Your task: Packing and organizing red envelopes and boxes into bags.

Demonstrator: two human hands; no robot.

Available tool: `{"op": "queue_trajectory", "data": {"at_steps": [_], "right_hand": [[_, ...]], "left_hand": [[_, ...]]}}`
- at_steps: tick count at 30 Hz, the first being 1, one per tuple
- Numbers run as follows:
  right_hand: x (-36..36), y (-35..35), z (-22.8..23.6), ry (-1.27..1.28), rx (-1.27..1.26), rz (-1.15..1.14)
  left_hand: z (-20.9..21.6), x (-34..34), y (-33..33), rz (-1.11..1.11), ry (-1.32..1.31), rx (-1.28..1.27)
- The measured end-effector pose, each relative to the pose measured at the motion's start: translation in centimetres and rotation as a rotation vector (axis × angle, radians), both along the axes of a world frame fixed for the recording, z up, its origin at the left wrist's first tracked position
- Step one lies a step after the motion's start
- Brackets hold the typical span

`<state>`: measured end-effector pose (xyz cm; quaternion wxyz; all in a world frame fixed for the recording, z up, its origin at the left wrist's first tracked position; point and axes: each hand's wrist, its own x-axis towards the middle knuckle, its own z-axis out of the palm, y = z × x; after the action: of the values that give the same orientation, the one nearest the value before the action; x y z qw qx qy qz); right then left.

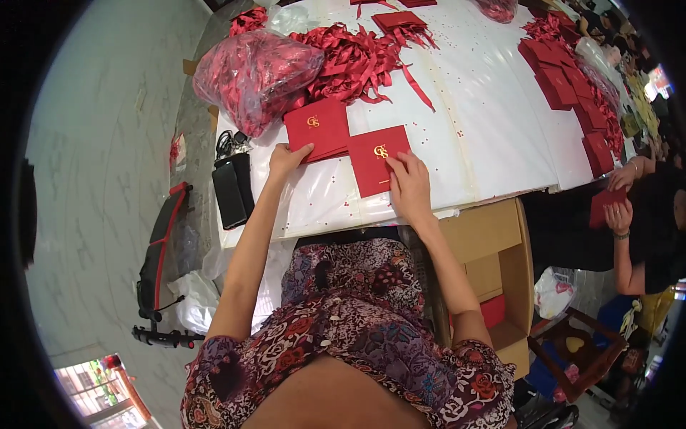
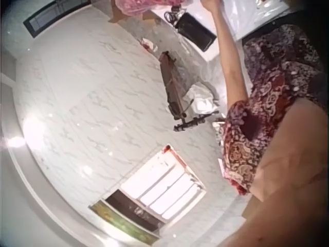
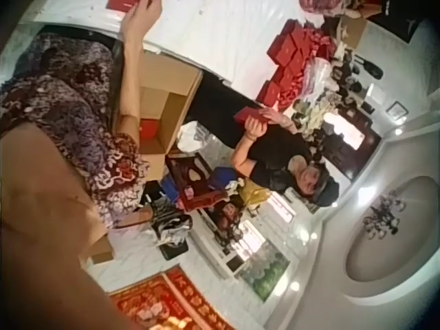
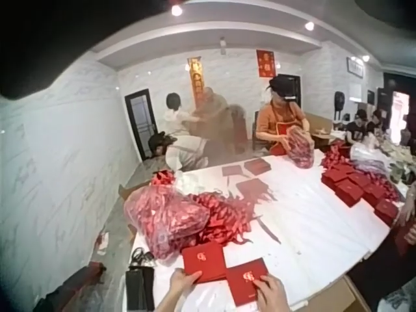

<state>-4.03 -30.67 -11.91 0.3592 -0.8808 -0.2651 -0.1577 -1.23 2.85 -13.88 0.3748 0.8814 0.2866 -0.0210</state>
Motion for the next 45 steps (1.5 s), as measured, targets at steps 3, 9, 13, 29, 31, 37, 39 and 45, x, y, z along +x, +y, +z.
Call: {"op": "queue_trajectory", "data": {"at_steps": [3,9,13,29,31,37,39,45], "right_hand": [[1.0,1.7,-0.2,0.099,0.124,0.015],[1.6,3.0,-2.1,0.044,-0.219,-0.066],[1.5,4.1,-1.3,0.068,-0.279,-0.124],[5.7,9.0,0.5,0.142,-0.121,-0.149],[7.5,10.6,-0.2,0.2,-0.141,-0.148],[11.9,12.1,-2.5,0.807,0.092,-0.069],[12.4,11.9,-2.7,0.977,0.361,0.005],[10.9,14.1,2.8,1.23,0.691,0.284]], "left_hand": [[-0.1,0.4,-0.6,-0.026,0.0,-0.055],[-1.2,-0.1,0.0,0.045,-0.105,-0.279],[-4.7,-1.4,3.3,0.145,-0.484,-0.158],[1.7,-4.4,-2.4,-0.453,-0.468,0.412],[2.6,-4.3,-2.8,-0.471,-0.436,0.518],[3.4,-2.4,-3.9,-0.445,-0.394,0.606],[3.6,-2.0,-3.7,-0.426,-0.364,0.614],[3.6,-2.3,-0.6,-0.363,-0.463,0.514]]}}
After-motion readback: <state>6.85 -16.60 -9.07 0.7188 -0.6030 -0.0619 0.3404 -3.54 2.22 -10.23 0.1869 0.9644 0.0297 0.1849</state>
